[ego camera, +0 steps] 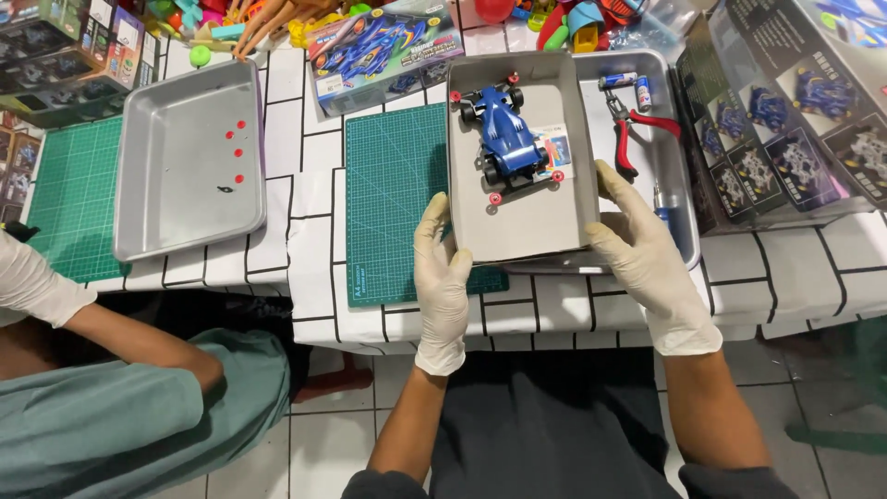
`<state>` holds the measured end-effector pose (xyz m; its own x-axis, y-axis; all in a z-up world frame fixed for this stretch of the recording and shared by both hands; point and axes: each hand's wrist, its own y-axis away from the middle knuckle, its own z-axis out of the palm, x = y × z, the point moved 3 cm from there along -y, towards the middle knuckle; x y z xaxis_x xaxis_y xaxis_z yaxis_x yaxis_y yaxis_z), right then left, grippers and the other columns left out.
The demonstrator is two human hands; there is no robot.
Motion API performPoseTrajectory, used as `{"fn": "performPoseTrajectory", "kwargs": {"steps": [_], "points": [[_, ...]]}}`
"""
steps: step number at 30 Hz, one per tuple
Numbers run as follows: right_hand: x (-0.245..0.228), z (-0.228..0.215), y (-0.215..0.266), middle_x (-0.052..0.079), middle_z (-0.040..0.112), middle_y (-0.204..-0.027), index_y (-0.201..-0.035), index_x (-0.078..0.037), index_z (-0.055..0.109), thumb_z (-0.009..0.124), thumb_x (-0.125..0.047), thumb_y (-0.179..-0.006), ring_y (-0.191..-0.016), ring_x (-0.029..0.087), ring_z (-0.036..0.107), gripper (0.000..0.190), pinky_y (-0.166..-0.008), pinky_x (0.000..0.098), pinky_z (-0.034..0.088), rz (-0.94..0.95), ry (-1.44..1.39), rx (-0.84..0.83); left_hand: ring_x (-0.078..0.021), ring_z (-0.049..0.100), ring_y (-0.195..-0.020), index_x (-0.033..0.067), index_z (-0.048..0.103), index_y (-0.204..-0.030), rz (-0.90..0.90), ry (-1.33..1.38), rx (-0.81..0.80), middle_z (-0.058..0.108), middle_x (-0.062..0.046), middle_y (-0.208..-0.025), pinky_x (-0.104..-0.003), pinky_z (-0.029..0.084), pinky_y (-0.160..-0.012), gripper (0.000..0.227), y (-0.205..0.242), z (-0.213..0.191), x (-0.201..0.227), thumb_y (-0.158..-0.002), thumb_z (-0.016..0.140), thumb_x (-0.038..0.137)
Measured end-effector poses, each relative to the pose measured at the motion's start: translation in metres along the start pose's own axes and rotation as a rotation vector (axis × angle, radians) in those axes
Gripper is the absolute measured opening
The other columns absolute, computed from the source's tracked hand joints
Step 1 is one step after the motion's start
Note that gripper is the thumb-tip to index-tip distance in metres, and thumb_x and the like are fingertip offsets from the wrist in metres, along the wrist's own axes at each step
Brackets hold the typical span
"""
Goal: The person assembles a blue toy car by attaching red wheels and a black spoiler to the chassis. They use pliers to secure the parts and then place the completed car into a box.
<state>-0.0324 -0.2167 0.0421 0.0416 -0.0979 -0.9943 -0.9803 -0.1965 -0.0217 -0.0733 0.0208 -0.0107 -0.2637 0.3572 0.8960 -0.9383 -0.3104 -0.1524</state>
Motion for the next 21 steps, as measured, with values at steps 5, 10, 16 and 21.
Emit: {"fn": "performPoseTrajectory", "kwargs": {"steps": [5,10,16,21], "points": [[0.003,-0.002,0.01,0.018,0.045,-0.153,-0.156,-0.008,0.042,0.077,-0.023,-0.084,-0.13,0.038,0.056,0.081,-0.113,0.0526,0.043,0.045,-0.151,0.031,-0.0269,0.051,-0.132,0.007,0.042,-0.152,0.023,-0.037,-0.024,0.038,-0.014,-0.158,-0.037,0.053,-0.102,0.068,0.005,0.013,0.004,-0.089,0.064,-0.001],[-0.001,-0.012,0.021,0.015,0.046,-0.153,-0.157,-0.007,0.042,0.071,-0.015,-0.091,-0.128,0.032,0.056,0.072,-0.111,0.0513,0.046,-0.074,-0.167,0.076,-0.0261,0.05,-0.135,0.0055,0.042,-0.153,0.015,0.028,-0.075,0.036,-0.014,-0.162,-0.037,0.053,-0.104,0.07,0.013,0.027,0.002,-0.09,0.07,0.008],[0.0,-0.02,0.037,0.017,0.047,-0.151,-0.155,-0.005,0.045,0.071,-0.019,-0.094,-0.127,0.032,0.053,0.068,-0.111,0.0525,0.045,-0.102,-0.143,0.107,-0.0262,0.05,-0.135,0.0053,0.043,-0.152,0.002,0.033,-0.105,0.036,-0.013,-0.162,-0.036,0.051,-0.104,0.071,0.02,0.036,-0.004,-0.089,0.075,0.01],[0.002,-0.032,0.039,0.019,0.047,-0.151,-0.154,-0.004,0.045,0.071,-0.025,-0.093,-0.126,0.033,0.052,0.07,-0.109,0.0522,0.045,-0.095,-0.114,0.107,-0.0269,0.05,-0.134,0.0046,0.045,-0.149,-0.031,0.057,-0.08,0.037,-0.013,-0.161,-0.036,0.051,-0.104,0.068,0.028,0.041,-0.004,-0.088,0.074,0.005]]}}
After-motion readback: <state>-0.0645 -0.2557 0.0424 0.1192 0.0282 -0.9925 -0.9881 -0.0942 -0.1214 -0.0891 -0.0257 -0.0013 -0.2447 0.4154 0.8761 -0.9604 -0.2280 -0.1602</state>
